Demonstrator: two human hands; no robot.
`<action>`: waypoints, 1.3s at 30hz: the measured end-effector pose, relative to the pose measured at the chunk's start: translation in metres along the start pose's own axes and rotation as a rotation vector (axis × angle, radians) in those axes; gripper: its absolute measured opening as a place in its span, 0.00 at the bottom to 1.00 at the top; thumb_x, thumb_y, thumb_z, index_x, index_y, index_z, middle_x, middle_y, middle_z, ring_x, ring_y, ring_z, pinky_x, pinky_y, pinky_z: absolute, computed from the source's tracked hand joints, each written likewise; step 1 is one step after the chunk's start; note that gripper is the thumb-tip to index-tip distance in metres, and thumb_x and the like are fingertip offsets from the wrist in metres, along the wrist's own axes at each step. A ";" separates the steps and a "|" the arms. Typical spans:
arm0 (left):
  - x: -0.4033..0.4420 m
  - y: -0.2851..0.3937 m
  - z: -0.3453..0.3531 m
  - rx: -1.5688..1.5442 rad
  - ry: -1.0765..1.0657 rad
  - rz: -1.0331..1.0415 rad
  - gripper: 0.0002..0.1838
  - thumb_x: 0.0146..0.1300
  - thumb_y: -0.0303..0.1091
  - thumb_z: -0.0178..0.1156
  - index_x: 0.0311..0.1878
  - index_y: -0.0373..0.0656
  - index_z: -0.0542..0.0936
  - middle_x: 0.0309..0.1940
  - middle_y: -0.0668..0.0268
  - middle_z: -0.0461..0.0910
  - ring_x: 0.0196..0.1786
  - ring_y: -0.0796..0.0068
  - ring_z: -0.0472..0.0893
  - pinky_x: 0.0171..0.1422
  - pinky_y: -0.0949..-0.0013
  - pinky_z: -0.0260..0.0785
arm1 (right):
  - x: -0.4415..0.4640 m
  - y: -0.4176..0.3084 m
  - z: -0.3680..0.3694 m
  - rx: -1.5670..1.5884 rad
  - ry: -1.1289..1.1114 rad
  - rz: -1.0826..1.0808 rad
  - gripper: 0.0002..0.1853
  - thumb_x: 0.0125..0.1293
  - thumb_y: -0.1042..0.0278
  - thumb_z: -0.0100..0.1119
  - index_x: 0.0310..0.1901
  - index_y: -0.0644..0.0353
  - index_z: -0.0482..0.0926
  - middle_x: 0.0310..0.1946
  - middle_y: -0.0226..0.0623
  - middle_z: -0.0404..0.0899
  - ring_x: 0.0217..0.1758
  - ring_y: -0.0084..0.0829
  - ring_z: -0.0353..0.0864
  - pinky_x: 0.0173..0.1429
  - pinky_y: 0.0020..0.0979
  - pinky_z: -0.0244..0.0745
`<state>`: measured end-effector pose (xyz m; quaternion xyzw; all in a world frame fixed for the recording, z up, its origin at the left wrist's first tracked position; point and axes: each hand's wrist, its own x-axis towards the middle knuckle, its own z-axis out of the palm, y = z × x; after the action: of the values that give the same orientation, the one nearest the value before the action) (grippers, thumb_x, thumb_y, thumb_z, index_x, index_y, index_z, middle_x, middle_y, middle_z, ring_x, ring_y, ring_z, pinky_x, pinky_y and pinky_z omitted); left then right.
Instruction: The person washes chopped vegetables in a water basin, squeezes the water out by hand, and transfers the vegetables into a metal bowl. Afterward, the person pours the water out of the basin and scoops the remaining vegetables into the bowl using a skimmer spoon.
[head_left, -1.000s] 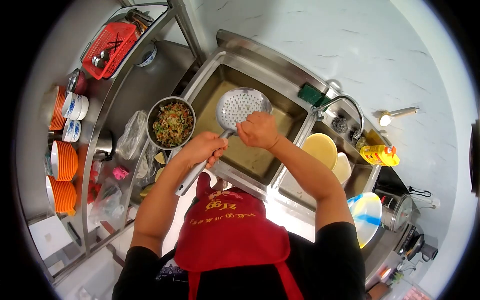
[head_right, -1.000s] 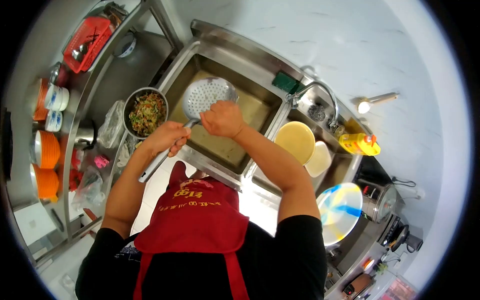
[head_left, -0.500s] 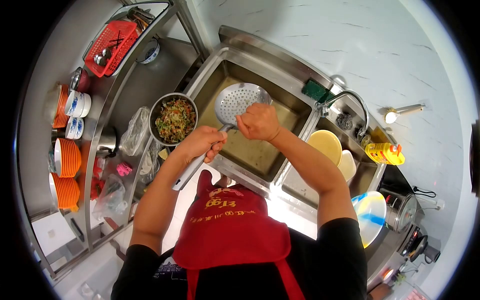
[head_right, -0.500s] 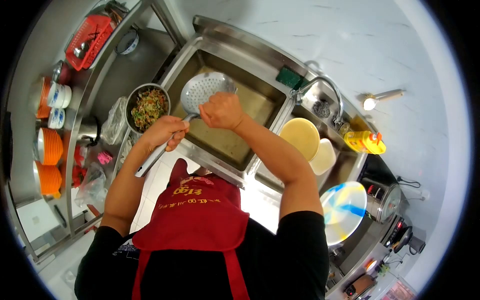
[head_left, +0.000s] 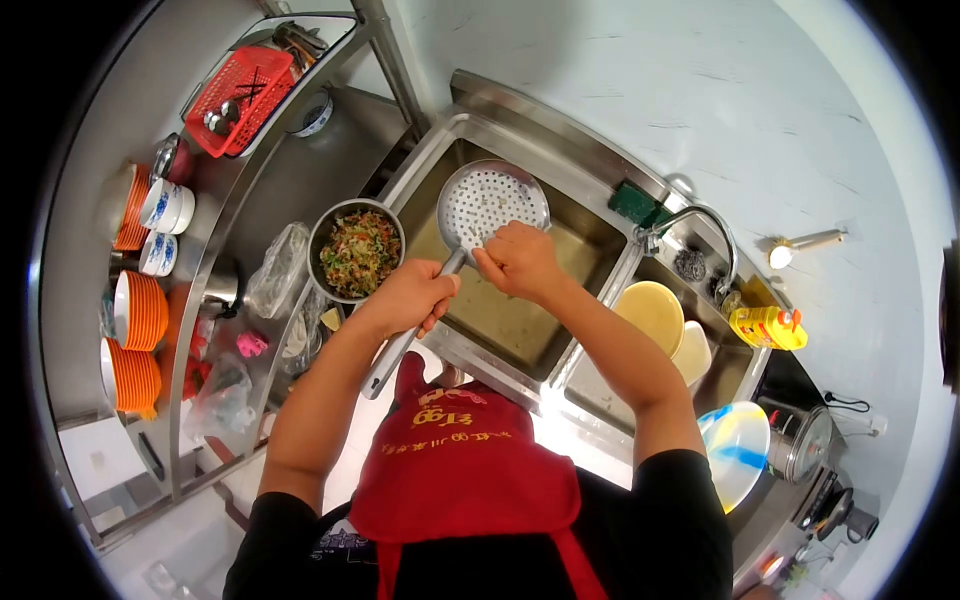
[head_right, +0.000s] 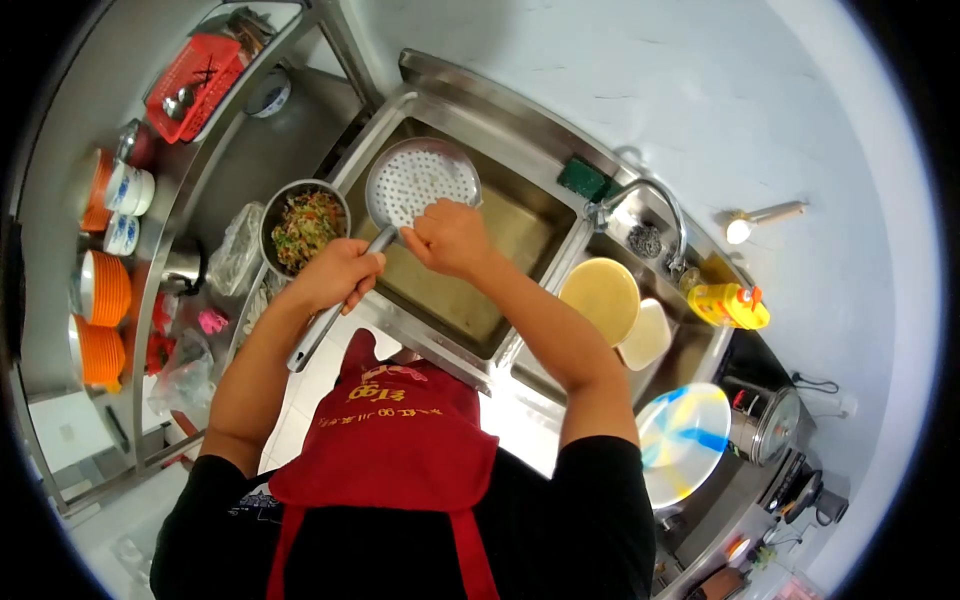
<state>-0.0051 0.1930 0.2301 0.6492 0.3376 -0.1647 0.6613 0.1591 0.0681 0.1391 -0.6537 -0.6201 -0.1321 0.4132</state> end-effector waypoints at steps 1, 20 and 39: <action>-0.001 -0.002 0.001 0.060 0.037 0.016 0.14 0.68 0.37 0.55 0.28 0.38 0.72 0.17 0.68 0.71 0.13 0.79 0.68 0.13 0.72 0.60 | -0.001 0.000 0.005 0.026 -0.032 0.080 0.19 0.57 0.62 0.64 0.14 0.54 0.67 0.15 0.34 0.67 0.18 0.37 0.70 0.24 0.37 0.65; 0.039 -0.058 0.013 0.128 0.162 0.019 0.15 0.69 0.41 0.54 0.36 0.37 0.73 0.19 0.65 0.73 0.15 0.75 0.71 0.18 0.70 0.65 | -0.028 0.034 -0.044 1.570 0.237 1.685 0.18 0.67 0.46 0.54 0.32 0.54 0.75 0.24 0.32 0.72 0.28 0.31 0.70 0.29 0.29 0.61; 0.082 -0.151 0.013 -0.073 -0.102 0.043 0.17 0.68 0.38 0.52 0.35 0.29 0.71 0.19 0.57 0.78 0.15 0.66 0.76 0.20 0.63 0.69 | 0.105 -0.037 0.207 0.516 -0.875 0.846 0.15 0.65 0.59 0.60 0.42 0.65 0.80 0.28 0.46 0.83 0.35 0.36 0.84 0.37 0.37 0.78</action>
<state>-0.0427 0.1825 0.0623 0.6226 0.2954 -0.1710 0.7041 0.0750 0.2835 0.0960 -0.7142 -0.4324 0.4721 0.2829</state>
